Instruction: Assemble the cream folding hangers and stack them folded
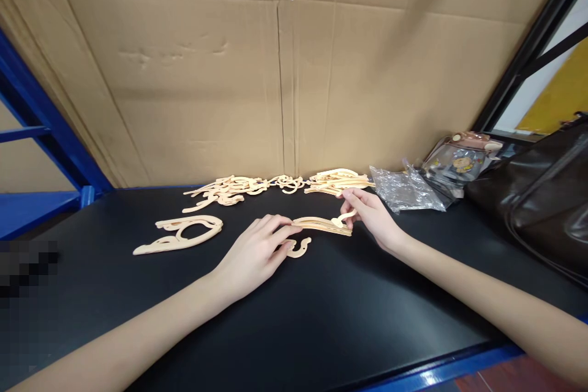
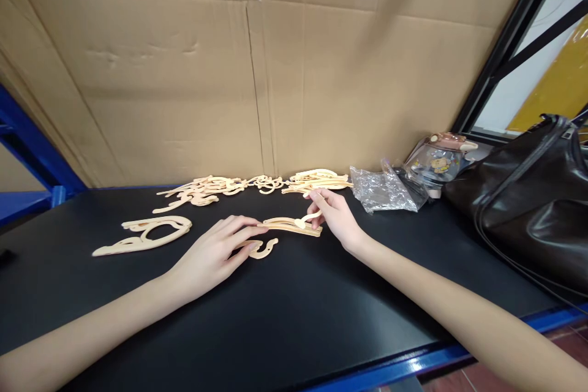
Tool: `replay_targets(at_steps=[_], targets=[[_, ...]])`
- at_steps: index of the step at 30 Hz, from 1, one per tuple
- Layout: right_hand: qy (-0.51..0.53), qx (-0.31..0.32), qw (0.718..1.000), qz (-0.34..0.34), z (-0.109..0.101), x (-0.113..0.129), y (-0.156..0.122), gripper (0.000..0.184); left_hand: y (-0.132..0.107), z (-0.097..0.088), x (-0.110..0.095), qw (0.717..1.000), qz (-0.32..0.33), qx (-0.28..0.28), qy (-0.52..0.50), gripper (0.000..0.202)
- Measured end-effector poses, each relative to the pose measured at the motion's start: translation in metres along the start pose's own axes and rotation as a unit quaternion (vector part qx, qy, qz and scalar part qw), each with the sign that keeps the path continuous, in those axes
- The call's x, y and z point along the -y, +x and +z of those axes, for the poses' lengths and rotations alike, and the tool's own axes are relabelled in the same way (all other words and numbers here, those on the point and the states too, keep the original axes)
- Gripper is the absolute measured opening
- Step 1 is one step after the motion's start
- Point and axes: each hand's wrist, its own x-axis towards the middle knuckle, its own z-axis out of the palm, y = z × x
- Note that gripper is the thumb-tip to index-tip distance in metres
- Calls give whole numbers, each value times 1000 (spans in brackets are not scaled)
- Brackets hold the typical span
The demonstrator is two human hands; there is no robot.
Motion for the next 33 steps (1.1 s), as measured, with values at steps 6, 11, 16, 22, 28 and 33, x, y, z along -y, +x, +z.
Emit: replay_targets(at_steps=[6, 11, 16, 22, 28, 33], targets=[[7, 5, 1000, 16, 1, 1, -1, 43, 1, 0, 4, 994, -41, -84, -58, 19], [9, 24, 999, 34, 3, 3, -3, 43, 1, 0, 5, 992, -64, -66, -87, 17], [10, 51, 997, 55, 3, 2, -4, 45, 2, -3, 3, 994, -66, -39, -76, 24], [28, 76, 995, 65, 4, 5, -5, 44, 2, -14, -7, 966, -101, -50, -232, 24], [26, 94, 992, 79, 4, 7, -7, 50, 5, -26, -24, 860, -204, -50, -466, 22], [3, 127, 988, 89, 5, 6, -8, 54, 9, -26, -27, 774, -272, -24, -571, 28]])
